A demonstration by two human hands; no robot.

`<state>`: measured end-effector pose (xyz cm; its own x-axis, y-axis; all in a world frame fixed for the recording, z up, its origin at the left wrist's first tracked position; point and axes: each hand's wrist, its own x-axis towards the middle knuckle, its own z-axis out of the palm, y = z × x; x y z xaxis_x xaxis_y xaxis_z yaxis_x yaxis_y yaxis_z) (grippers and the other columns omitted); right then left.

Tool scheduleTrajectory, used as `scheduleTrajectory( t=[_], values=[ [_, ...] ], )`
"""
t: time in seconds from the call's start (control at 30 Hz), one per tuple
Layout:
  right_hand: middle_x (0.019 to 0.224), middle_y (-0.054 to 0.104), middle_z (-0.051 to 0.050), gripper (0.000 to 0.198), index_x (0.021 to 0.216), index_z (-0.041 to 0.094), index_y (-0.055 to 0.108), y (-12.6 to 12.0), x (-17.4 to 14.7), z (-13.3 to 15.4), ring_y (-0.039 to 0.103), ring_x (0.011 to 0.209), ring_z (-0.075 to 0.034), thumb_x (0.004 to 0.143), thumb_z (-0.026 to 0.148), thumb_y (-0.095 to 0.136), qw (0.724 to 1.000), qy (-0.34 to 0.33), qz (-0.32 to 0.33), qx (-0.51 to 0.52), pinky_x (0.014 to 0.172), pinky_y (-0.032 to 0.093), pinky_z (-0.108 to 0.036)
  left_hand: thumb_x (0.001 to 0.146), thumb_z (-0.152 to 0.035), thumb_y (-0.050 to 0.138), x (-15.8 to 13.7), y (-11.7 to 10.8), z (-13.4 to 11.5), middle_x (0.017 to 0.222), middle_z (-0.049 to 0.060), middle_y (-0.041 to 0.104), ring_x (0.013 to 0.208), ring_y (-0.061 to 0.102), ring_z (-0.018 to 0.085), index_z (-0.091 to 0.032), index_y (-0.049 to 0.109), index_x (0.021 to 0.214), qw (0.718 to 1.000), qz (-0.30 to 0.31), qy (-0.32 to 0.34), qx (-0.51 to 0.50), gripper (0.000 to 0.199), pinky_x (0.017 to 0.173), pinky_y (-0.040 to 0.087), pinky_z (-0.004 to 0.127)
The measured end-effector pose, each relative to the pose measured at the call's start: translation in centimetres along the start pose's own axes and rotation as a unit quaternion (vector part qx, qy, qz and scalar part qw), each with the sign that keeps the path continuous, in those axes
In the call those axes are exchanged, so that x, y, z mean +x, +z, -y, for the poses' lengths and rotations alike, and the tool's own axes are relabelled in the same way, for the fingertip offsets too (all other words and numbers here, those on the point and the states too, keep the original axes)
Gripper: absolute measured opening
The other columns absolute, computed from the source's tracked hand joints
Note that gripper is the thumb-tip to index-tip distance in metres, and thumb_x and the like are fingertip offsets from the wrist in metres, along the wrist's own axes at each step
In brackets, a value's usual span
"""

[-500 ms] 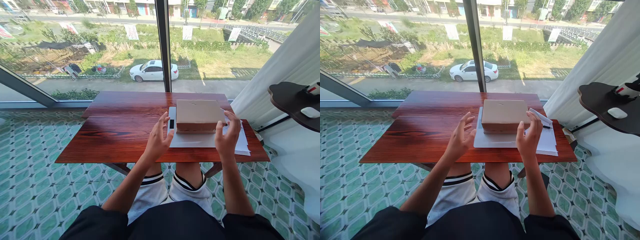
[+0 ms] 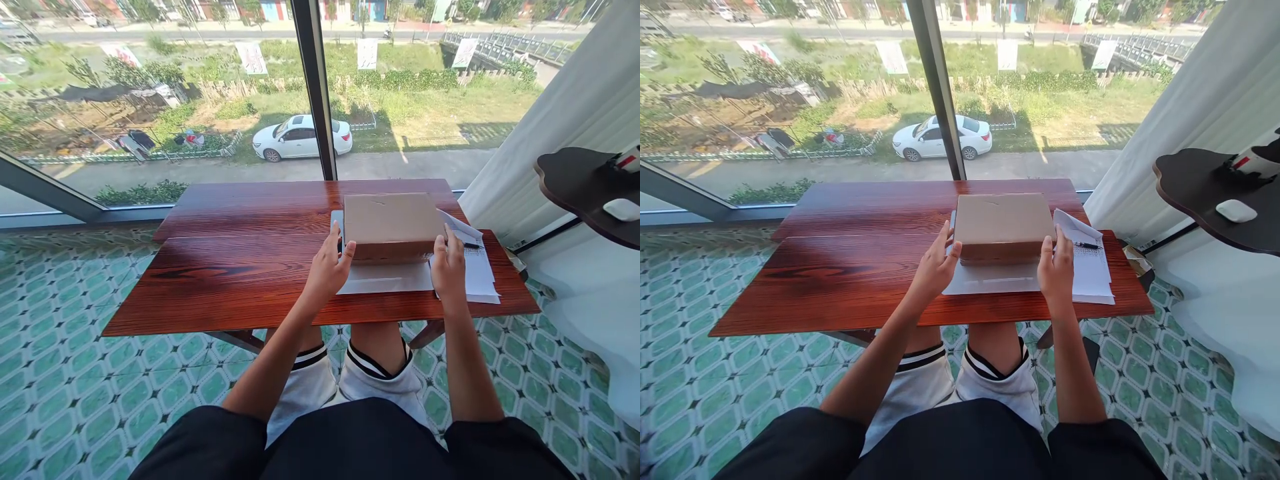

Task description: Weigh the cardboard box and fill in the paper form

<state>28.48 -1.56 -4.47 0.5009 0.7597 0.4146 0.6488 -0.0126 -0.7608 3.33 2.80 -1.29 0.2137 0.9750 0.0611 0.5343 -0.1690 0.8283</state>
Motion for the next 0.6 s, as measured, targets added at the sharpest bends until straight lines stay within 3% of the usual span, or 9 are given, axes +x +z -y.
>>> scheduleTrajectory(
  t=[0.2,0.37,0.5,0.6],
  values=[
    [0.147,0.055,-0.016,0.064,0.142,0.012,0.058,-0.2,0.2,0.1,0.050,0.138,-0.027,0.104,0.054,0.028,1.000,0.002,-0.005,-0.009,0.120,0.035,-0.047,0.102,-0.057,0.026,0.0,0.2,-0.5,0.157,0.017,0.047,0.143,0.050,0.030,-0.017,0.017,0.163,0.999,0.017,-0.028,0.033,0.074,0.114,0.040,0.047],
    [0.142,0.059,-0.017,0.061,0.139,0.009,0.062,-0.3,0.5,0.1,0.054,0.134,-0.028,0.104,0.048,0.029,1.000,-0.001,-0.011,-0.027,0.118,0.038,-0.046,0.103,-0.051,0.025,0.1,0.7,-0.7,0.160,0.013,0.045,0.144,0.049,0.031,-0.023,0.032,0.160,0.998,-0.011,-0.003,0.063,0.064,0.111,0.042,0.045],
    [0.135,0.064,-0.019,0.057,0.129,0.009,0.068,-0.2,0.6,0.0,0.060,0.126,-0.029,0.102,0.045,0.032,0.999,-0.010,-0.030,-0.039,0.114,0.042,-0.048,0.102,-0.050,0.027,0.1,1.0,-0.8,0.150,0.012,0.056,0.136,0.057,0.032,-0.025,0.038,0.157,0.997,-0.032,-0.013,0.069,0.061,0.107,0.044,0.044],
    [0.132,0.065,-0.019,0.055,0.126,0.010,0.069,-0.1,0.6,0.0,0.062,0.123,-0.029,0.101,0.044,0.034,0.998,-0.008,-0.040,-0.040,0.111,0.045,-0.047,0.102,-0.049,0.028,0.0,1.3,-0.8,0.150,0.009,0.057,0.132,0.060,0.031,-0.028,0.040,0.157,0.996,-0.051,-0.017,0.066,0.059,0.105,0.046,0.042]
  ],
)
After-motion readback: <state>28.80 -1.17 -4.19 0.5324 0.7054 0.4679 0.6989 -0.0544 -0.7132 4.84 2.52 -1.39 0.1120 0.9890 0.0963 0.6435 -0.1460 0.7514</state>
